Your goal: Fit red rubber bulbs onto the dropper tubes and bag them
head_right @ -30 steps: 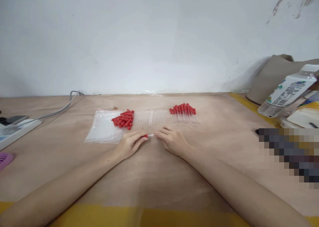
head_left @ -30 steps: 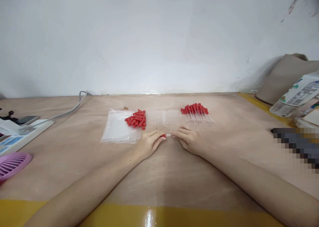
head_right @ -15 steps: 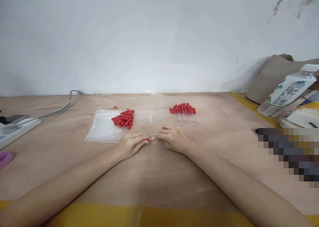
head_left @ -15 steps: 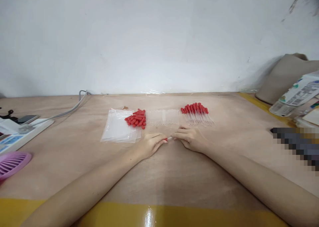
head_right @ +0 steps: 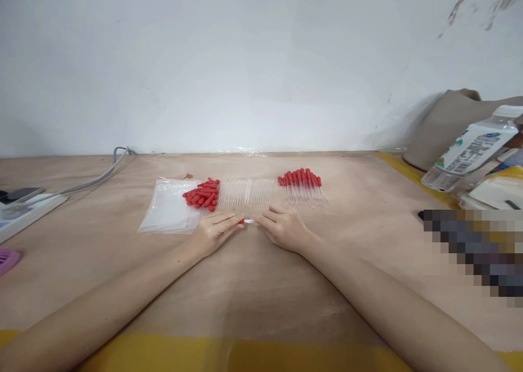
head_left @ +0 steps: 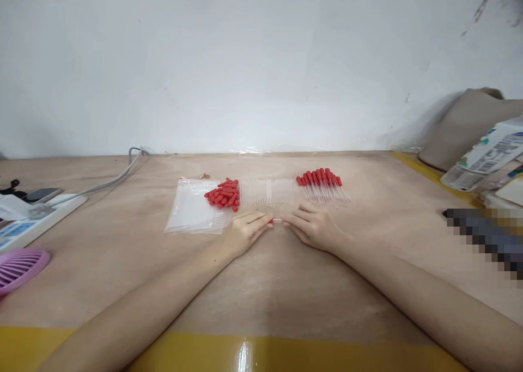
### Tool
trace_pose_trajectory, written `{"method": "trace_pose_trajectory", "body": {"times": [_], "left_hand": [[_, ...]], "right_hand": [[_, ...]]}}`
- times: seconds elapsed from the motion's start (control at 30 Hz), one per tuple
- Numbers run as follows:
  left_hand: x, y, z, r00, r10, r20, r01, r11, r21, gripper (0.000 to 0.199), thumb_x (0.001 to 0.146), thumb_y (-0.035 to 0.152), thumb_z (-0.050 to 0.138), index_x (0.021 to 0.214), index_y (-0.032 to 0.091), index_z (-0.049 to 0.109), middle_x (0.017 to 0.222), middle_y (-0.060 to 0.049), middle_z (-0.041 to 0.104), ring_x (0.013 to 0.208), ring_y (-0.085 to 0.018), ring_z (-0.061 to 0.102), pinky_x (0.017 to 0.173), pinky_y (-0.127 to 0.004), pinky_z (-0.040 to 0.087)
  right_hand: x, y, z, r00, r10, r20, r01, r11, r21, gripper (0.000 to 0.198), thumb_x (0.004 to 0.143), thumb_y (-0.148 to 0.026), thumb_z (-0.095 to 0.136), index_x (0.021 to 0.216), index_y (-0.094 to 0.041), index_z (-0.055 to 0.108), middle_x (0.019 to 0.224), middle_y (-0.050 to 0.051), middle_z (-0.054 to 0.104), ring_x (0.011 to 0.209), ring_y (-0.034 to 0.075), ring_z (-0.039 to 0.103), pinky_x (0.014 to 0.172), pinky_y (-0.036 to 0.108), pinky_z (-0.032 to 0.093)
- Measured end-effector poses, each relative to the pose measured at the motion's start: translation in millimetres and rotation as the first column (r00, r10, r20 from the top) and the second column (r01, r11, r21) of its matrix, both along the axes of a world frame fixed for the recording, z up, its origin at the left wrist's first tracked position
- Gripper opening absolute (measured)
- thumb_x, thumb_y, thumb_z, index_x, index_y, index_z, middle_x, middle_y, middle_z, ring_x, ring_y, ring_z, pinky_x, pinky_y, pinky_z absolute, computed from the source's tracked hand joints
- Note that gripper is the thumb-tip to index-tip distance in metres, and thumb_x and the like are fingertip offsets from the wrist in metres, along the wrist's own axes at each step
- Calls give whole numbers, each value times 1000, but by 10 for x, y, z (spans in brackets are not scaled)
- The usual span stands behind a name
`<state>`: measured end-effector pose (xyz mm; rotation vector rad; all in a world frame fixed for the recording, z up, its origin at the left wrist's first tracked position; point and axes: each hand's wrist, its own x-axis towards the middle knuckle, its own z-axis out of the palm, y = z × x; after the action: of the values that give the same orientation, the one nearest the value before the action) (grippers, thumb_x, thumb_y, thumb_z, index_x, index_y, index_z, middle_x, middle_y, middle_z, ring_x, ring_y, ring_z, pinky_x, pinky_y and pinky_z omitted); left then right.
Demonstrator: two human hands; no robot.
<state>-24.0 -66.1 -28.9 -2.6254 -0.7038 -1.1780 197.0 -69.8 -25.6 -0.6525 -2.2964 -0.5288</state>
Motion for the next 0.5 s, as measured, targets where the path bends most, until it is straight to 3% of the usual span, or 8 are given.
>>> {"method": "trace_pose_trajectory", "body": {"times": [0.2, 0.5], "left_hand": [[-27, 42, -4, 999, 30, 42, -28, 999, -34, 19, 85, 24, 54, 101, 17, 62, 93, -6, 68, 84, -15, 64, 75, -28, 54], [4, -62, 15, 1000, 9, 29, -5, 989, -149, 19, 86, 27, 53, 96, 16, 64, 78, -4, 69, 66, -13, 64, 62, -23, 52]], "right_hand": [[5, 36, 7, 999, 3, -36, -6, 996, -84, 20, 88, -21, 44, 88, -15, 63, 69, 5, 59, 68, 16, 47, 64, 30, 38], [-18, 34, -50, 987, 119, -105, -130, 985, -116, 22, 89, -17, 39, 85, -16, 61, 67, 5, 58, 76, 16, 52, 69, 30, 43]]}}
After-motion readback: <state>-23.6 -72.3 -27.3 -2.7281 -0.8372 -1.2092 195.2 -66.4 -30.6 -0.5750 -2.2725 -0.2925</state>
